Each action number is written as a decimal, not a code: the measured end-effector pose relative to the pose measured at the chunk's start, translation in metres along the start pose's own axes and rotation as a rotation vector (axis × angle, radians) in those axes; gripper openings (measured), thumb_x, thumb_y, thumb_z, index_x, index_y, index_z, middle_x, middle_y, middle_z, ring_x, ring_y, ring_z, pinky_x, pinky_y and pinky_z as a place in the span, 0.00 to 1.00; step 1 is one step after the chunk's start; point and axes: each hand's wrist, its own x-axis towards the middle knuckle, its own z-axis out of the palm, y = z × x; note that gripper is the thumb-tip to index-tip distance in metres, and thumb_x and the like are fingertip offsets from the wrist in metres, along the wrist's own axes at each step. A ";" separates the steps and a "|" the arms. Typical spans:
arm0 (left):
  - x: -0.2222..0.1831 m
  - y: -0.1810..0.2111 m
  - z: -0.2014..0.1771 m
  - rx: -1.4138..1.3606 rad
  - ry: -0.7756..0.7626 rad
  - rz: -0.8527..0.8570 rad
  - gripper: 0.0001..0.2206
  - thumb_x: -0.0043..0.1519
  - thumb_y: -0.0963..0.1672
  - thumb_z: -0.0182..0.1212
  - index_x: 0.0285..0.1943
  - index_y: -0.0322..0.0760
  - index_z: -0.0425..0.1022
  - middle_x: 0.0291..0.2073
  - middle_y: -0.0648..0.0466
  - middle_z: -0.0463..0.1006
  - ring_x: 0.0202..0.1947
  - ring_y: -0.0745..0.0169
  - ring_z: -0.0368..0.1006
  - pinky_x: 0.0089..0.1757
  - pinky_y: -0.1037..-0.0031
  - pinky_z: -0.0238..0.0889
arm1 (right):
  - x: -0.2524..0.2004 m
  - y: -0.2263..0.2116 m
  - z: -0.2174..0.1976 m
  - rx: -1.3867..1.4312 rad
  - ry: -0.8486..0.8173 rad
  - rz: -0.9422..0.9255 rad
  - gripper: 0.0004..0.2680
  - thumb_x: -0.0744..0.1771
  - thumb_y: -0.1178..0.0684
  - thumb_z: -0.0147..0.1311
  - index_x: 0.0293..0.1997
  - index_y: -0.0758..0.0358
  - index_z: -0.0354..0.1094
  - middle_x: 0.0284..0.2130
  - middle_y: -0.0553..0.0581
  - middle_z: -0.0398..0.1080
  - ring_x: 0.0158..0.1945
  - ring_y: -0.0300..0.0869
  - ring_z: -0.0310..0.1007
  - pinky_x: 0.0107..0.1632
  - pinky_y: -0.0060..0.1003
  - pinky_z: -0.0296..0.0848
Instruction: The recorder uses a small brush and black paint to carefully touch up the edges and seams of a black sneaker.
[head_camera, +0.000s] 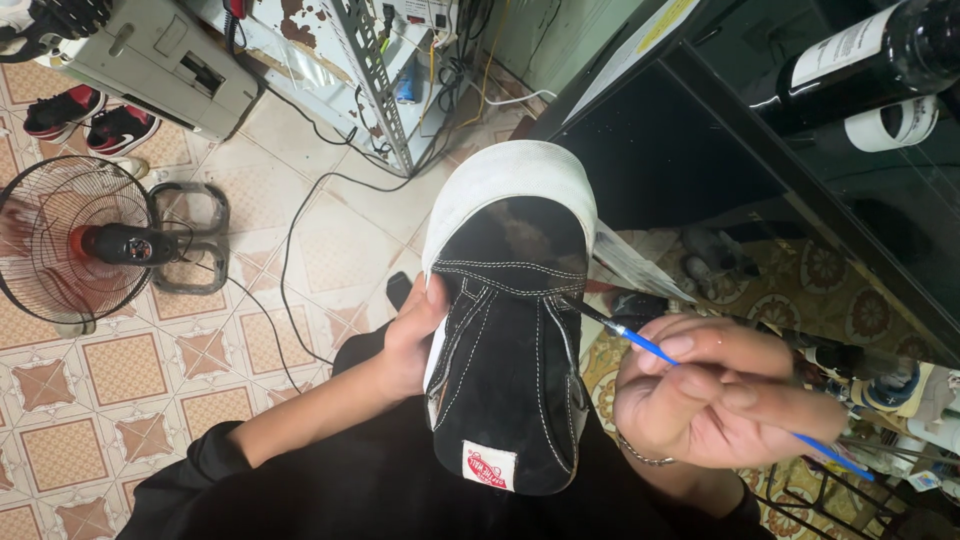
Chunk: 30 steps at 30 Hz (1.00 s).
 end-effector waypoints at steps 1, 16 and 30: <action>0.000 -0.001 0.000 0.000 0.001 0.000 0.33 0.72 0.56 0.49 0.74 0.24 0.56 0.61 0.38 0.73 0.59 0.49 0.75 0.59 0.59 0.70 | -0.002 0.000 0.000 0.000 0.000 0.001 0.09 0.71 0.60 0.52 0.49 0.62 0.51 0.36 0.65 0.69 0.27 0.40 0.75 0.26 0.28 0.76; 0.000 0.003 0.004 0.018 0.001 -0.001 0.34 0.71 0.57 0.49 0.74 0.24 0.57 0.60 0.38 0.74 0.58 0.50 0.75 0.58 0.61 0.70 | -0.003 -0.001 0.001 -0.006 0.036 0.010 0.09 0.70 0.59 0.53 0.48 0.62 0.52 0.35 0.64 0.70 0.27 0.40 0.76 0.26 0.29 0.77; 0.000 0.003 0.005 -0.029 -0.005 -0.024 0.34 0.71 0.57 0.48 0.75 0.25 0.55 0.61 0.38 0.73 0.58 0.50 0.75 0.58 0.60 0.71 | -0.004 -0.003 -0.002 -0.023 0.060 0.020 0.09 0.70 0.59 0.53 0.47 0.62 0.52 0.34 0.63 0.69 0.28 0.39 0.76 0.25 0.29 0.76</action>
